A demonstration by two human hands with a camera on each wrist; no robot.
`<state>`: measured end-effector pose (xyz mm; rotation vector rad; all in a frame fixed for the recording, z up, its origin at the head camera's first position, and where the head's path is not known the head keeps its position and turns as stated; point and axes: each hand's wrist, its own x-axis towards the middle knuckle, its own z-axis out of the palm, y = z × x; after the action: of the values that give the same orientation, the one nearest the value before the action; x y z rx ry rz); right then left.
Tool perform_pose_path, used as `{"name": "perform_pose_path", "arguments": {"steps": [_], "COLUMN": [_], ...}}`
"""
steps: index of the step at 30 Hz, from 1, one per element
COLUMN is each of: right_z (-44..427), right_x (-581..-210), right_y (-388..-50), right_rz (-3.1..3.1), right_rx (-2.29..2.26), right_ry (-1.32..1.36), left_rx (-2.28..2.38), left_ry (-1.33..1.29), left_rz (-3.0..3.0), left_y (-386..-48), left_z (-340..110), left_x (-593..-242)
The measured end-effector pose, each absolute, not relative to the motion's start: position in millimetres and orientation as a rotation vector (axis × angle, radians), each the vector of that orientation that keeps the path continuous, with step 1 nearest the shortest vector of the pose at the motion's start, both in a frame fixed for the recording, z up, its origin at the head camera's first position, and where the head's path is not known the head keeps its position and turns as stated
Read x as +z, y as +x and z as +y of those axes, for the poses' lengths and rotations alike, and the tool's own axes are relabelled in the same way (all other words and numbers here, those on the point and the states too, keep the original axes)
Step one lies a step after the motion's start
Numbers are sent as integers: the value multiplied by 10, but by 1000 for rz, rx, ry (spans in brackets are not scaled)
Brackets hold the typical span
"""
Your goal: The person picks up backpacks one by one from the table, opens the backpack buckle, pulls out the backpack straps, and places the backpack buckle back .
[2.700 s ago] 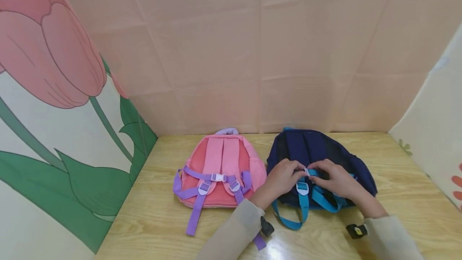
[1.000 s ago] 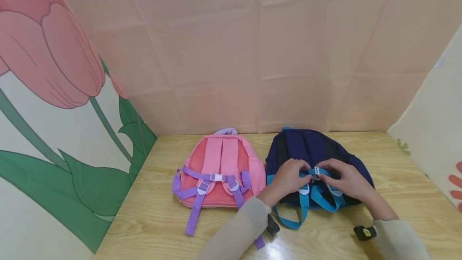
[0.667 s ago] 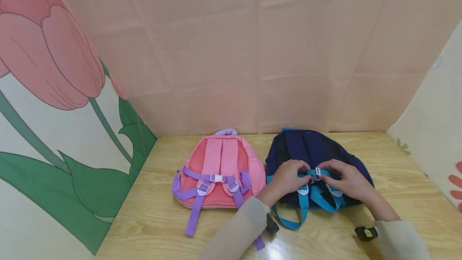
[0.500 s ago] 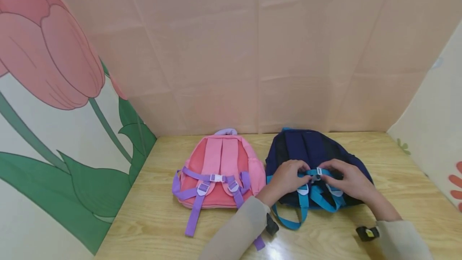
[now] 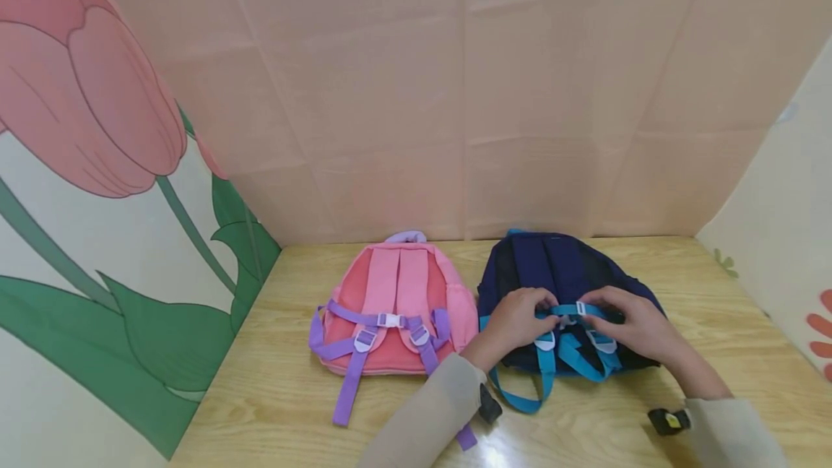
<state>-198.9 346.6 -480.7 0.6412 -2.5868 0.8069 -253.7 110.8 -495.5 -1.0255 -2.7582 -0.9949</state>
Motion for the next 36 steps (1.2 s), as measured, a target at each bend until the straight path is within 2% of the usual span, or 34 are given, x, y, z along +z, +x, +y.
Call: {"name": "perform_pose_path", "arguments": {"steps": [36], "right_z": [3578], "right_x": [-4738], "right_y": [-1929], "right_rz": [-2576], "right_rx": [826], "right_ry": [663], "left_rx": [-1042], "left_ry": [-992], "left_rz": [-2770], "left_y": [-2519], "left_z": [1105], "left_x": [-4953]}}
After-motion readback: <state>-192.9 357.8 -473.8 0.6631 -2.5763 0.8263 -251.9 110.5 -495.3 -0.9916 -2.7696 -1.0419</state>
